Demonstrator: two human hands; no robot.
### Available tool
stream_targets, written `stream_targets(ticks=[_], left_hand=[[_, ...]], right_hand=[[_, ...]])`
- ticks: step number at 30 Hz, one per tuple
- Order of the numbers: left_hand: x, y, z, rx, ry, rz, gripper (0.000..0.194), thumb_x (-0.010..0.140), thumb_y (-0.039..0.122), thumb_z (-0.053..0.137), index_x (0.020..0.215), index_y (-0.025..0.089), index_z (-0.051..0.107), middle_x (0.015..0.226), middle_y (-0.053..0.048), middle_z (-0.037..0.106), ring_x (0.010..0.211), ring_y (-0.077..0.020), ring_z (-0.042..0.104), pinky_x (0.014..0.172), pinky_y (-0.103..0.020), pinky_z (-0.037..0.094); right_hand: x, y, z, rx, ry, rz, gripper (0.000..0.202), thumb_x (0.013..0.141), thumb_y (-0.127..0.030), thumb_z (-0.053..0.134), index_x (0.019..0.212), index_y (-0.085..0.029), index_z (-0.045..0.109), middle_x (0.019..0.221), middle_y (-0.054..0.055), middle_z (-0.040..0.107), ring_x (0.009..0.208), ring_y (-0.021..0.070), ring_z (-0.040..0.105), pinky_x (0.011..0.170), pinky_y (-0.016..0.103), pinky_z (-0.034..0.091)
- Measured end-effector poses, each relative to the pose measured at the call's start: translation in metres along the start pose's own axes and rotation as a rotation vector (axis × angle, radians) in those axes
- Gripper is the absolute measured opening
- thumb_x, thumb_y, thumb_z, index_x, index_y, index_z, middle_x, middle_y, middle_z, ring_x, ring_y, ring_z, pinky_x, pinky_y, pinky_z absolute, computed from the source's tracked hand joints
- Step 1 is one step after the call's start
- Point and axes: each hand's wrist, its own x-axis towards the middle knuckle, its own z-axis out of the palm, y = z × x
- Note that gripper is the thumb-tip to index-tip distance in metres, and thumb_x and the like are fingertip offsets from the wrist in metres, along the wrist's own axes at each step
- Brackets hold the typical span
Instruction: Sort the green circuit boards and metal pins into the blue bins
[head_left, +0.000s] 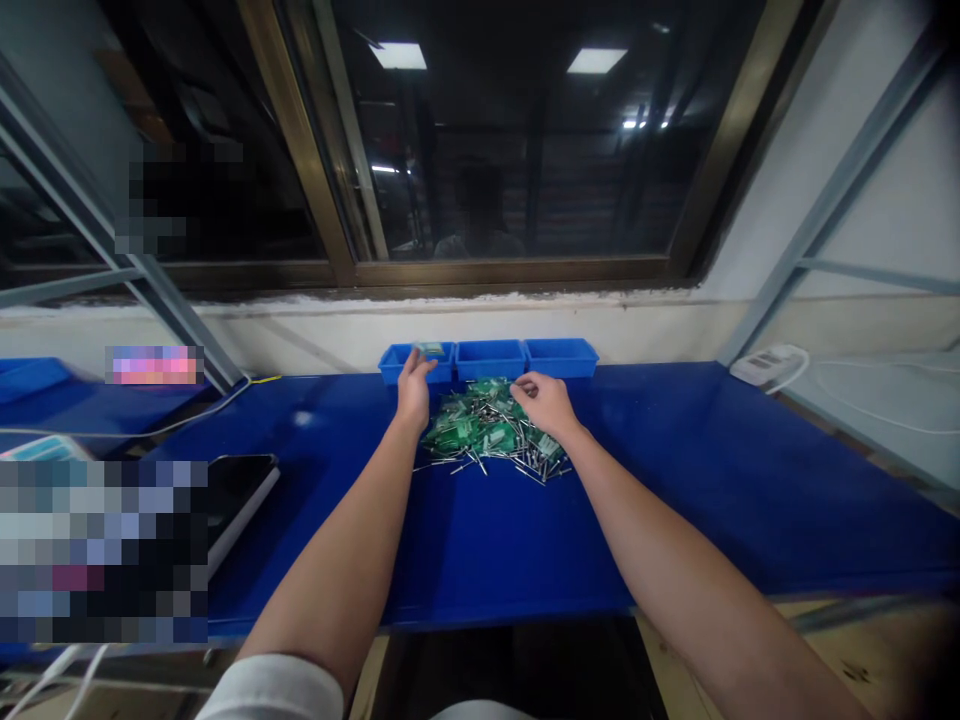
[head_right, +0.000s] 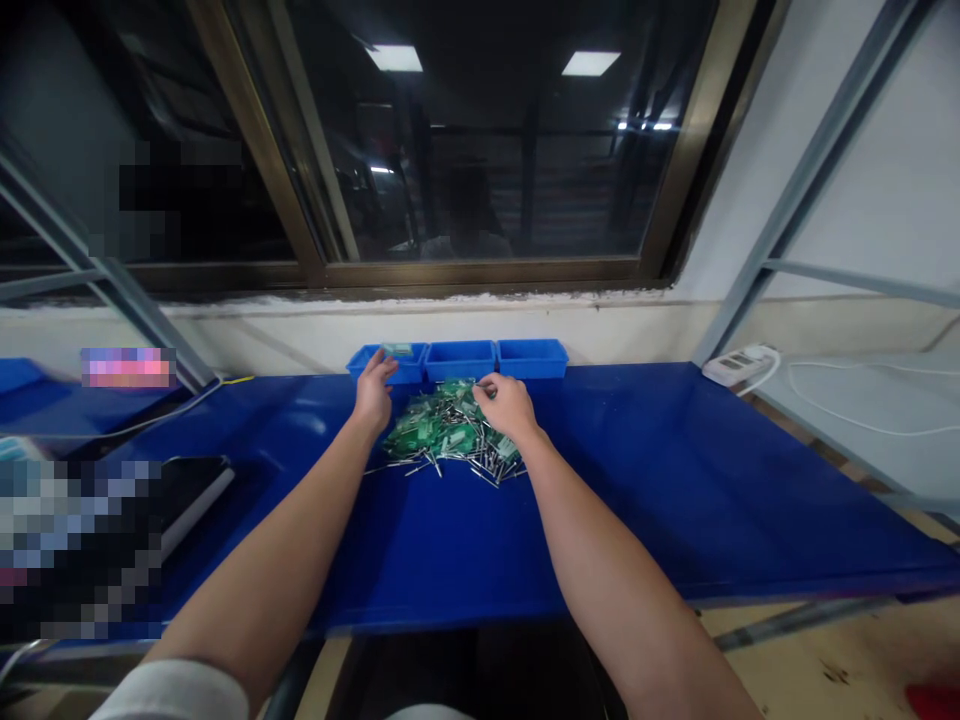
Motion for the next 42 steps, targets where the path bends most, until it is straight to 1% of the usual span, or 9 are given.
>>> stream_targets(ticks=[3,6,9,15,19,23,31,37,42], left_hand=[[-0.001,-0.001,-0.002,0.025,-0.06,-0.038,0.058,0.078,0.032,0.049,0.135,0.022,0.042,0.137,-0.008,0.046,0.121,-0.0245,0.049,0.095,-0.037,0.043],[-0.005,-0.001,-0.001,0.068,-0.093,0.009,0.053,0.078,0.031,0.05,0.13,0.02,0.047,0.136,-0.008,0.048,0.121,-0.0246,0.049,0.096,-0.036,0.043],[-0.011,0.0,0.003,0.193,-0.137,0.111,0.048,0.076,0.031,0.053,0.122,0.018,0.055,0.128,-0.009,0.056,0.117,-0.0237,0.052,0.095,-0.033,0.043],[-0.031,0.007,0.017,0.72,-0.268,0.336,0.029,0.078,0.029,0.051,0.103,0.02,0.064,0.097,-0.007,0.07,0.097,-0.0242,0.062,0.088,-0.036,0.042],[-0.046,0.013,0.027,1.01,-0.316,0.532,0.032,0.082,0.033,0.049,0.109,0.021,0.061,0.095,-0.011,0.069,0.098,-0.0292,0.059,0.089,-0.045,0.036],[-0.053,0.015,0.033,1.102,-0.308,0.632,0.038,0.086,0.037,0.043,0.117,0.022,0.058,0.1,-0.014,0.067,0.099,-0.0299,0.057,0.087,-0.045,0.034],[-0.051,0.014,0.038,1.014,-0.361,0.501,0.04,0.086,0.051,0.04,0.099,0.026,0.069,0.097,-0.011,0.069,0.095,-0.0278,0.058,0.087,-0.043,0.032],[-0.05,0.012,0.038,0.948,-0.415,0.465,0.032,0.085,0.043,0.045,0.096,0.027,0.07,0.103,-0.01,0.068,0.101,-0.0303,0.057,0.087,-0.047,0.032],[-0.045,0.012,0.038,0.912,-0.374,0.412,0.026,0.082,0.038,0.051,0.095,0.026,0.07,0.105,-0.008,0.068,0.102,-0.0295,0.057,0.087,-0.046,0.036]], right_hand=[[0.0,0.001,0.001,-0.031,-0.004,-0.015,0.02,0.077,-0.037,0.056,0.083,-0.022,0.067,0.079,0.004,0.07,0.077,0.0195,0.063,0.07,0.03,0.047],[0.0,0.001,0.001,-0.078,-0.024,-0.028,0.019,0.078,-0.035,0.054,0.083,-0.022,0.067,0.079,0.004,0.069,0.082,0.0202,0.061,0.074,0.032,0.046],[0.0,0.001,0.0,-0.133,-0.058,-0.033,0.019,0.079,-0.032,0.053,0.086,-0.022,0.068,0.082,0.005,0.07,0.089,0.022,0.058,0.079,0.033,0.044],[0.001,-0.002,0.004,-0.249,-0.135,-0.043,0.027,0.081,-0.037,0.053,0.095,-0.021,0.068,0.094,0.008,0.068,0.098,0.0256,0.052,0.084,0.036,0.04],[0.001,-0.006,0.008,-0.315,-0.154,-0.096,0.033,0.08,-0.046,0.054,0.094,-0.02,0.069,0.095,0.009,0.067,0.097,0.0253,0.051,0.086,0.037,0.039],[0.0,-0.007,0.011,-0.343,-0.172,-0.114,0.033,0.08,-0.045,0.053,0.095,-0.019,0.069,0.095,0.009,0.066,0.095,0.0244,0.051,0.086,0.035,0.039],[0.001,-0.005,0.013,-0.331,-0.209,-0.14,0.028,0.08,-0.041,0.055,0.093,-0.02,0.069,0.094,0.009,0.066,0.095,0.0242,0.052,0.085,0.034,0.039],[0.0,-0.004,0.013,-0.304,-0.219,-0.135,0.026,0.079,-0.04,0.056,0.092,-0.021,0.069,0.093,0.008,0.066,0.093,0.0241,0.053,0.083,0.034,0.04],[0.011,-0.006,0.007,-0.273,-0.147,-0.096,0.026,0.079,-0.038,0.056,0.091,-0.019,0.069,0.094,0.008,0.067,0.095,0.0247,0.054,0.087,0.036,0.04]])
